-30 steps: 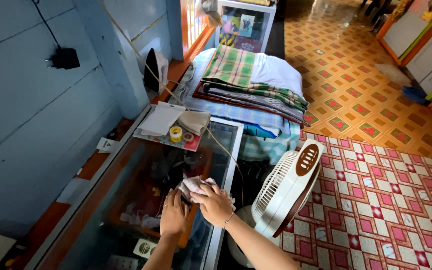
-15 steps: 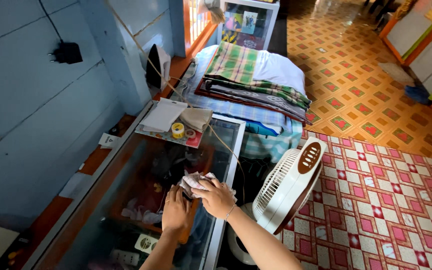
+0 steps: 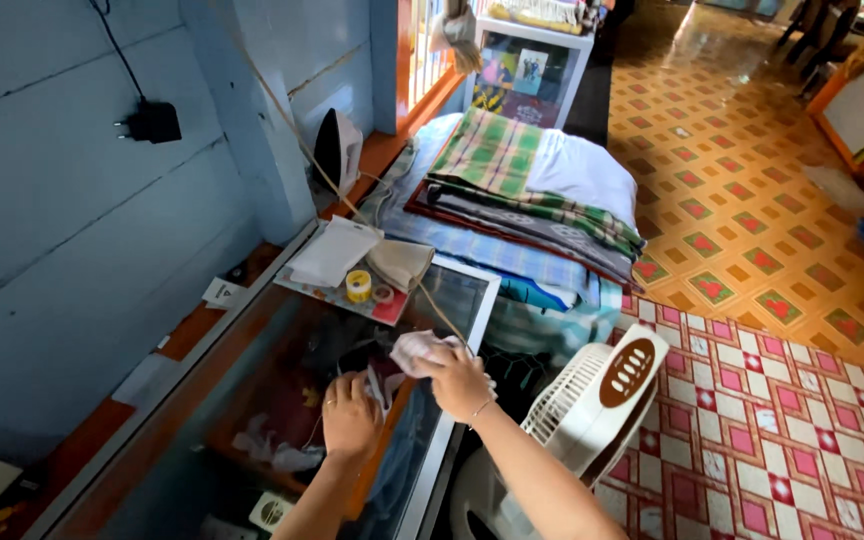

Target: Clean a glass-top desk and organize various items including a crochet doily and stuffed toy.

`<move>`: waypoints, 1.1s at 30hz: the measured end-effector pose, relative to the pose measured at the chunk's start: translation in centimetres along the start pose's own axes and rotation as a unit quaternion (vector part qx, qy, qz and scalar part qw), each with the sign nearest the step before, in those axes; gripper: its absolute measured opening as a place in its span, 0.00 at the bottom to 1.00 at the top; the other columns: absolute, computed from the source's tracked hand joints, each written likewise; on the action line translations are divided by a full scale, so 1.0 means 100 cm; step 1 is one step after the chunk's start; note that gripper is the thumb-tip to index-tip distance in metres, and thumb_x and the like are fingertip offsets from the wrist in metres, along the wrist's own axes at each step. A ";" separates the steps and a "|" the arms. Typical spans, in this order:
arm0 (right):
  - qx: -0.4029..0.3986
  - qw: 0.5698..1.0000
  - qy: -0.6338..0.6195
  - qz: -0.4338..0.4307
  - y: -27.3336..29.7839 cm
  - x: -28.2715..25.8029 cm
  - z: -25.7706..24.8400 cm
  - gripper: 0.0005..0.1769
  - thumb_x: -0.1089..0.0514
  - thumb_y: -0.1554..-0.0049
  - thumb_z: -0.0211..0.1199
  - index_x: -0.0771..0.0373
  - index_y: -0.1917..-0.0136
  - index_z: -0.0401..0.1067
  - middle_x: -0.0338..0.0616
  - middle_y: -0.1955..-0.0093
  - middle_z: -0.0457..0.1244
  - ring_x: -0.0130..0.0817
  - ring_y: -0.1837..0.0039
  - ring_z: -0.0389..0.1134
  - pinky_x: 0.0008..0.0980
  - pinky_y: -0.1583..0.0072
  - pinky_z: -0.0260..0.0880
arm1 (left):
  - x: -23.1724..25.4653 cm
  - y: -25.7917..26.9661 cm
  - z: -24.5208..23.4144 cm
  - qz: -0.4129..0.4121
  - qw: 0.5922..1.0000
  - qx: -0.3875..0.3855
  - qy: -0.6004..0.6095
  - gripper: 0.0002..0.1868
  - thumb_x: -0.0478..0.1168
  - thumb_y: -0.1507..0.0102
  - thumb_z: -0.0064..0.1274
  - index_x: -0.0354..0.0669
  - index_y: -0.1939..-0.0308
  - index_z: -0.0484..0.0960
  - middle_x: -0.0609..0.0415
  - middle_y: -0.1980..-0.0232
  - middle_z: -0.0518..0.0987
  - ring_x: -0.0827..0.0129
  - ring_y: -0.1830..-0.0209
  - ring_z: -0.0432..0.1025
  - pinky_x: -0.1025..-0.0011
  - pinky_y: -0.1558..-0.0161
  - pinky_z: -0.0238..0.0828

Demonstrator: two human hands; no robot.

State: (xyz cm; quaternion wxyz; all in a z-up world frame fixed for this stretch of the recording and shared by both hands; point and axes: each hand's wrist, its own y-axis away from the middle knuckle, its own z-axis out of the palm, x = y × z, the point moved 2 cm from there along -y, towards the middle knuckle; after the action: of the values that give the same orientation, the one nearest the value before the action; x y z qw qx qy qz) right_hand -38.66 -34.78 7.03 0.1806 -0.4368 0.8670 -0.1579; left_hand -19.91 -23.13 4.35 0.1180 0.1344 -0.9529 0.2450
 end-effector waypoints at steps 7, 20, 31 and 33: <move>-0.055 0.978 0.037 0.198 -0.017 0.030 0.010 0.24 0.58 0.48 0.62 0.46 0.37 0.74 0.43 0.33 0.60 0.49 0.29 0.56 0.56 0.44 0.62 | 0.026 -0.034 0.026 0.089 0.996 0.004 -0.006 0.22 0.42 0.31 0.46 0.33 0.37 0.67 0.37 0.37 0.70 0.43 0.33 0.63 0.49 0.33 0.59; -0.037 0.998 -0.031 -0.036 -0.046 0.073 0.010 0.19 0.62 0.51 0.63 0.46 0.47 0.79 0.43 0.34 0.60 0.50 0.28 0.55 0.56 0.38 0.63 | 0.014 -0.066 0.055 0.043 0.996 -0.019 0.070 0.28 0.38 0.35 0.45 0.33 0.32 0.62 0.35 0.30 0.64 0.39 0.27 0.56 0.51 0.30 0.54; -0.139 0.969 -0.204 -0.007 -0.066 0.075 -0.006 0.21 0.59 0.51 0.64 0.48 0.43 0.81 0.50 0.34 0.62 0.53 0.37 0.66 0.47 0.38 0.69 | 0.028 -0.083 0.057 0.023 0.986 -0.008 0.164 0.23 0.36 0.32 0.44 0.33 0.33 0.64 0.34 0.32 0.66 0.40 0.29 0.59 0.50 0.32 0.61; -0.095 0.972 -0.217 -0.003 -0.074 0.071 -0.027 0.21 0.58 0.50 0.63 0.51 0.43 0.80 0.53 0.37 0.62 0.51 0.40 0.68 0.44 0.43 0.71 | 0.035 -0.088 0.052 -0.010 0.982 -0.023 0.188 0.23 0.36 0.32 0.44 0.35 0.32 0.66 0.34 0.33 0.67 0.41 0.32 0.62 0.50 0.35 0.62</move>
State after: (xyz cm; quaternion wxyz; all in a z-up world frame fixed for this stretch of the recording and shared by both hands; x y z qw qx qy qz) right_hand -38.64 -44.40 11.38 0.3217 -0.4781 0.8170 0.0235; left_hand -21.19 -33.83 4.79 0.3000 0.0924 -0.9179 0.2426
